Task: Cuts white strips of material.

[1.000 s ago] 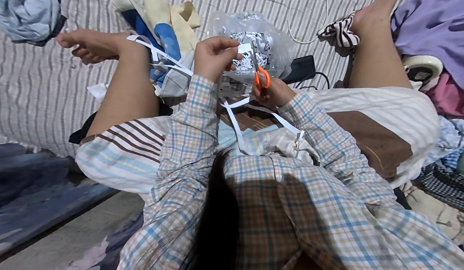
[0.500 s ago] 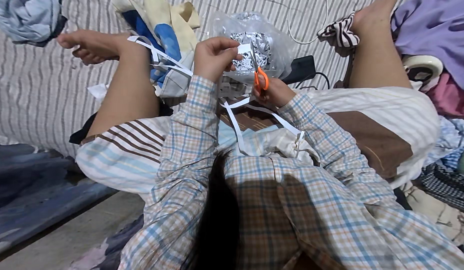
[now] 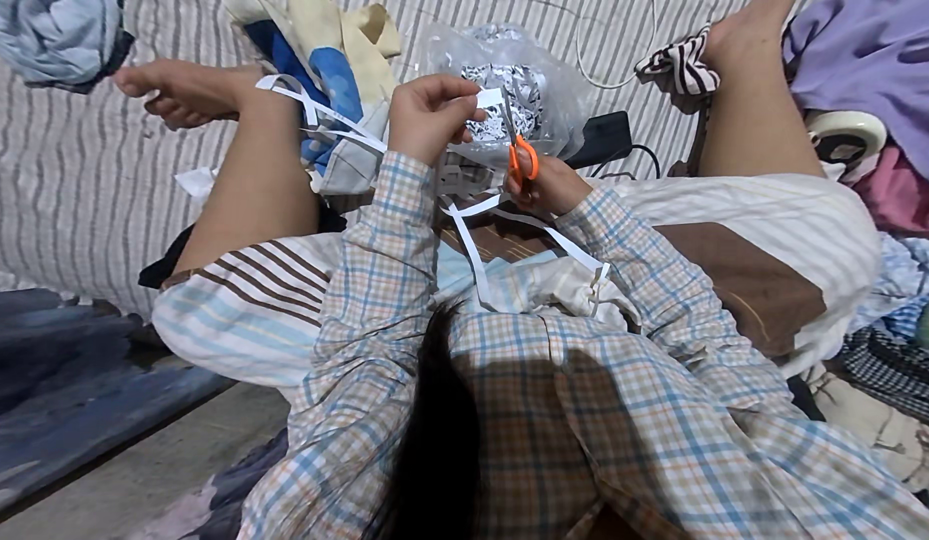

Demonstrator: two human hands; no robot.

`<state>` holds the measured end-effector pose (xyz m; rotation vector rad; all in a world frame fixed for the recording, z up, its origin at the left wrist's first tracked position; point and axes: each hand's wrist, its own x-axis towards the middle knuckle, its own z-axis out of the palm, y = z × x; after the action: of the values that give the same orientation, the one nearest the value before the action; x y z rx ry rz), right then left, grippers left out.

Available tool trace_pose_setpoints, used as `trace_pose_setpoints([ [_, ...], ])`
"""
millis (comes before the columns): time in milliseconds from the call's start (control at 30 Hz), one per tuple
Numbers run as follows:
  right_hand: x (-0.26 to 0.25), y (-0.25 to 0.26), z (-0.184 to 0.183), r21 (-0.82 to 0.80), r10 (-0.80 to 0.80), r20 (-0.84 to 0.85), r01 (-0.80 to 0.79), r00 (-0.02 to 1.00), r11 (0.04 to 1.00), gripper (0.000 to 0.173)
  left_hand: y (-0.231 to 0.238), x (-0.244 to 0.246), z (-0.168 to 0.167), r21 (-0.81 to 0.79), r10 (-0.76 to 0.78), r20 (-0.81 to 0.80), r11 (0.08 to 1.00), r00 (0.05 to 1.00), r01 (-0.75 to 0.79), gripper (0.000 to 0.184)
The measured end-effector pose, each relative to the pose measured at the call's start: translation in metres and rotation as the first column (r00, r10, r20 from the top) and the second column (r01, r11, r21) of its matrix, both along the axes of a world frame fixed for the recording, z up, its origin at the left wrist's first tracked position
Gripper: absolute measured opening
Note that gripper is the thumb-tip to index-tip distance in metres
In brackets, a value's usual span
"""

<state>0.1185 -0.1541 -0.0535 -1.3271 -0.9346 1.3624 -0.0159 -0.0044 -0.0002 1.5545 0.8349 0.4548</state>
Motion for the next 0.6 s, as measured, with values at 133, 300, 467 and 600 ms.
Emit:
trace_pose_setpoints([
  [133, 0.0011, -0.0016, -0.0023, 0.056, -0.012, -0.01, 0.013, 1.0, 0.998, 0.04, 0.0, 0.0008, -0.0001, 0.008, -0.007, -0.017, 1.0, 1.0, 0.007, 0.015],
  [300, 0.0015, -0.001, -0.0012, 0.02, -0.015, -0.053, 0.016, 0.998, 1.0, 0.043, 0.0002, 0.0005, 0.0007, 0.015, 0.0, -0.024, 1.0, 1.0, 0.001, 0.016],
  [467, 0.0016, 0.0021, 0.0017, -0.045, 0.015, -0.039, -0.017, 0.999, 0.999, 0.048, 0.0005, 0.0003, 0.0, 0.012, -0.009, -0.008, 1.0, 1.0, 0.009, 0.015],
  [600, -0.0001, -0.0011, 0.0015, -0.004, -0.006, -0.04, 0.006, 0.999, 1.0, 0.044, 0.0007, 0.0004, -0.0005, 0.006, -0.016, -0.004, 1.0, 1.0, 0.016, 0.015],
])
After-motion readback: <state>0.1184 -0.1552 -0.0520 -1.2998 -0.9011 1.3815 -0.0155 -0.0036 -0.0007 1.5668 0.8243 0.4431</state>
